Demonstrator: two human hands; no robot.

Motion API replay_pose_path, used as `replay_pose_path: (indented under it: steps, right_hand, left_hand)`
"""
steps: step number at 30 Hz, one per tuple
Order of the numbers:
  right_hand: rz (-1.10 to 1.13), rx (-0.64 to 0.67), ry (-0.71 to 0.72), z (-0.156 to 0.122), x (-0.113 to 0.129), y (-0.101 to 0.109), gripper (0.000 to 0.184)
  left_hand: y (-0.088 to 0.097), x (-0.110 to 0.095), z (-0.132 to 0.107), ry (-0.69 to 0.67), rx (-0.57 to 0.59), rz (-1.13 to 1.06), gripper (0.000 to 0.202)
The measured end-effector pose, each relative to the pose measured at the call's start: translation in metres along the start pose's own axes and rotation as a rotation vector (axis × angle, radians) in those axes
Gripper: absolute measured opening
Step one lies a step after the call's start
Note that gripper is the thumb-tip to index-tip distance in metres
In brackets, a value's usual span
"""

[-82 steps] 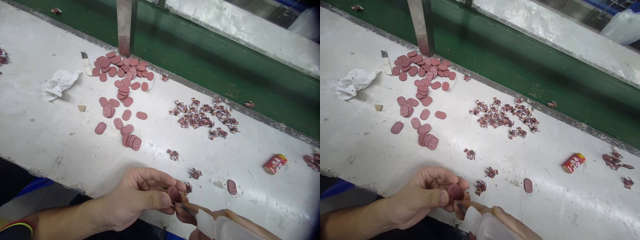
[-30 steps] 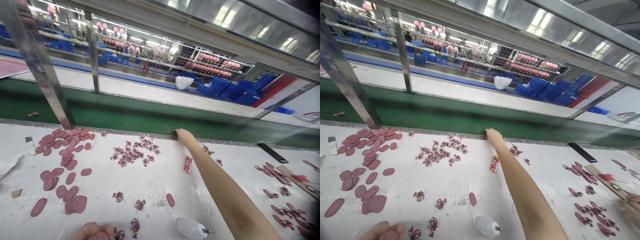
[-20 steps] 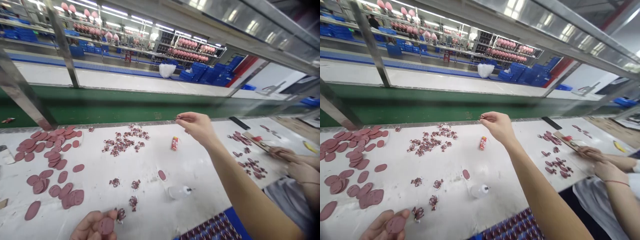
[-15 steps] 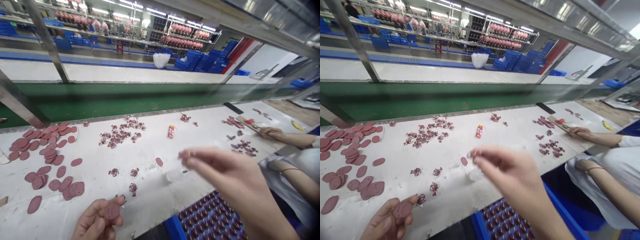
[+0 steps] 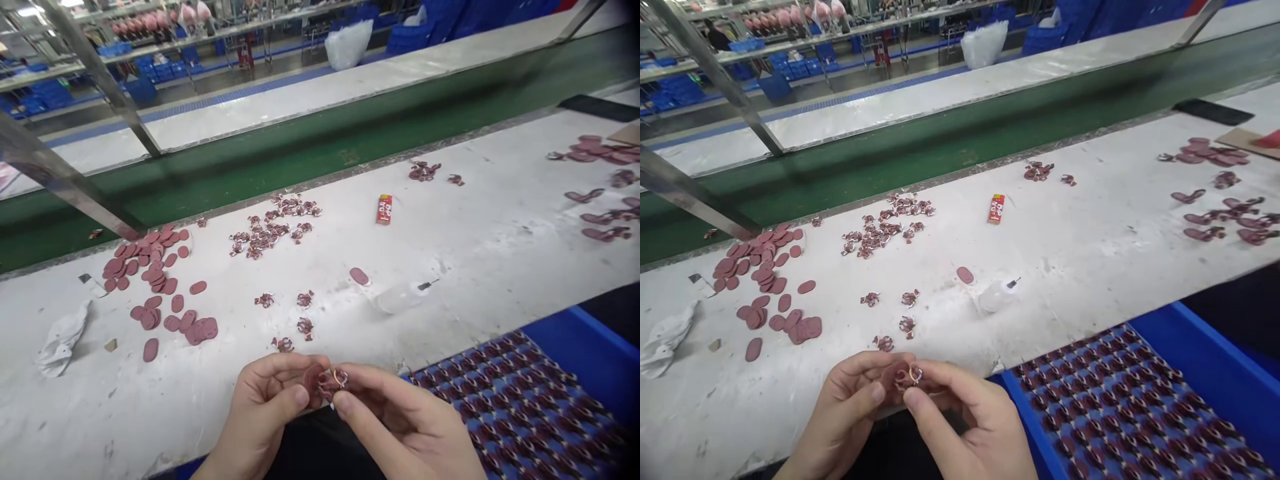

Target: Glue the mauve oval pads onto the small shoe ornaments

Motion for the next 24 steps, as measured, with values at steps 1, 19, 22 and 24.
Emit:
replay_pose_path:
  steps: [1, 19, 22, 24]
  right_hand:
    - [0.001, 0.011, -0.003, 0.000, 0.000, 0.000, 0.027]
    - [-0.046, -0.013, 0.128, 0.002, 0.012, -0.001, 0.015]
    - [-0.042, -0.019, 0.122, 0.000, 0.015, -0.001, 0.016]
    - [-0.058, -0.040, 0.140, -0.002, 0.017, 0.001, 0.018]
  left_hand:
    - [-0.001, 0.000, 0.000, -0.010, 0.030, 0.004, 0.023]
    - [-0.005, -0.001, 0.003, -0.058, 0.061, 0.032, 0.008]
    - [-0.004, -0.003, 0.002, -0.095, 0.067, 0.076, 0.008]
    - [-0.004, -0.004, 0.002, -0.116, 0.057, 0.092, 0.007]
Point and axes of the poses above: each hand's wrist, its own z-axis towards the middle knuckle, its own y-axis out of the back of the hand, x = y × z, the point moved 7 cm from there along z, towards the middle knuckle, and after that the axes turned 7 degrees about -x, right-handed, at the moved point
